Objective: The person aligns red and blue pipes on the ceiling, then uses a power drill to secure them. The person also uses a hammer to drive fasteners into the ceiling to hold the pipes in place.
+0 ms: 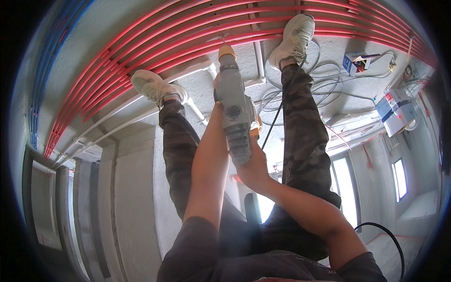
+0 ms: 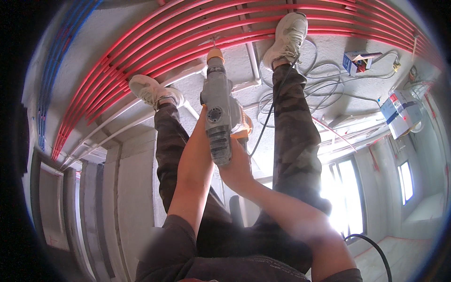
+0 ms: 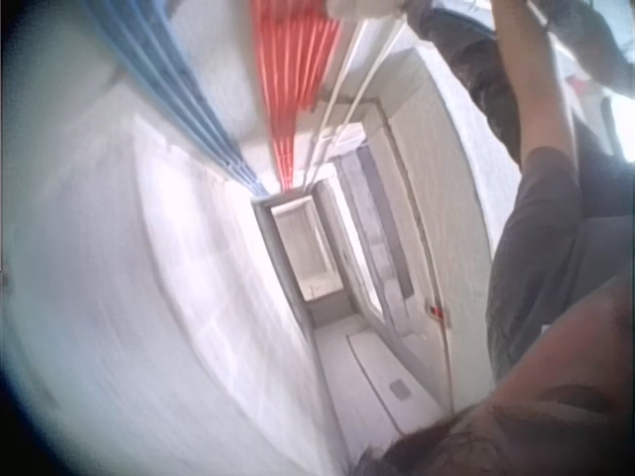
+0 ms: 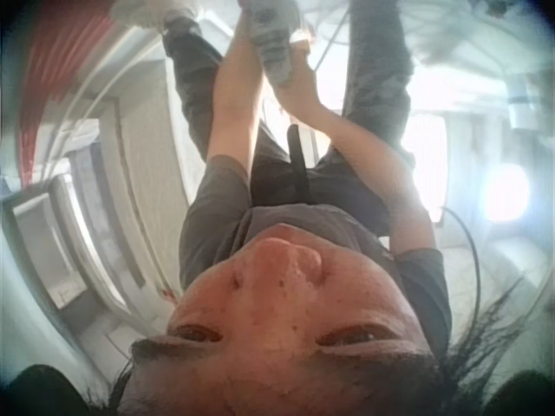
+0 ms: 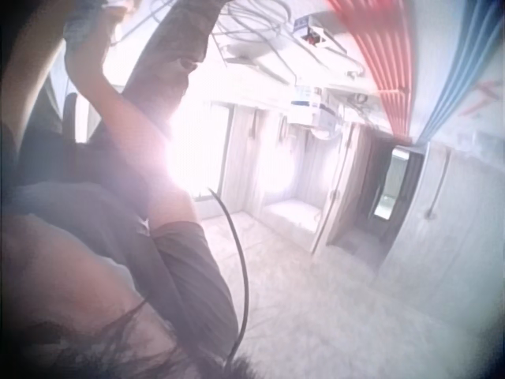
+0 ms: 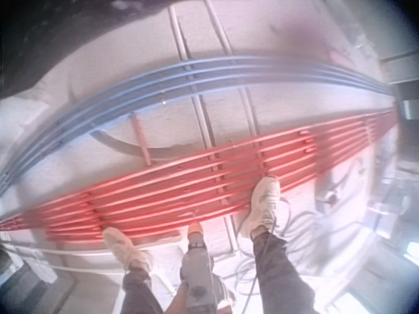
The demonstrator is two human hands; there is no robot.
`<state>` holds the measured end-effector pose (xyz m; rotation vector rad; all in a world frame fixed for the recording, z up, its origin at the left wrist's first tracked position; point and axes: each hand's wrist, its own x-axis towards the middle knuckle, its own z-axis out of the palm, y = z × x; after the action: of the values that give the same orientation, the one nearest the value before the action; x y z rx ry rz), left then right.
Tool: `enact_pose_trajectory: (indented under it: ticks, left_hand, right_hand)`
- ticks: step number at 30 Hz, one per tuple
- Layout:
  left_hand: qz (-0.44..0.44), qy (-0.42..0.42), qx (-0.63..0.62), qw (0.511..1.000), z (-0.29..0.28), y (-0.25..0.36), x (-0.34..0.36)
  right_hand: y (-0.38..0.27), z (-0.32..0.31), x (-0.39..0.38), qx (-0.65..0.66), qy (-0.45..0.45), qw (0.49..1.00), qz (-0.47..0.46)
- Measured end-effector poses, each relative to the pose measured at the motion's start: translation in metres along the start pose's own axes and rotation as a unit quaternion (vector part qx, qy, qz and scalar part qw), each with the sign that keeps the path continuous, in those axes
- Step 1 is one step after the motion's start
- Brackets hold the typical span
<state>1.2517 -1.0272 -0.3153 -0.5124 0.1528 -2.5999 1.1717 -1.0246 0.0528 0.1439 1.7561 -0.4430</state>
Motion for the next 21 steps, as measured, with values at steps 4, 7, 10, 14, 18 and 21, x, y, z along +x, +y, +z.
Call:
enact_pose_trajectory:
  ticks: [4,7,10,14,18,21]
  left_hand:
    - [0.012,0.039,0.001,0.999,-0.017,0.006,-0.022]
    - [0.077,0.388,-0.056,0.917,-0.014,-0.003,-0.089]
    - [0.022,0.072,0.038,0.996,-0.034,0.009,-0.027]
    - [0.018,0.561,-0.131,0.817,0.005,-0.017,-0.053]
    - [0.047,0.407,-0.06,0.91,0.002,-0.014,-0.041]
    - [0.063,0.104,0.011,0.993,-0.007,-0.009,0.001]
  right_hand:
    - [0.001,0.0,0.002,0.002,0.003,1.0,-0.013]
    - [-0.005,-0.003,0.005,0.0,-0.012,1.0,-0.022]
    - [-0.001,-0.002,0.009,-0.003,0.0,1.0,-0.003]
    - [0.0,0.004,-0.001,-0.011,0.008,1.0,-0.004]
    - [0.0,-0.003,-0.001,0.027,-0.012,1.0,0.0]
    - [-0.005,-0.006,0.0,0.03,0.01,0.999,-0.01]
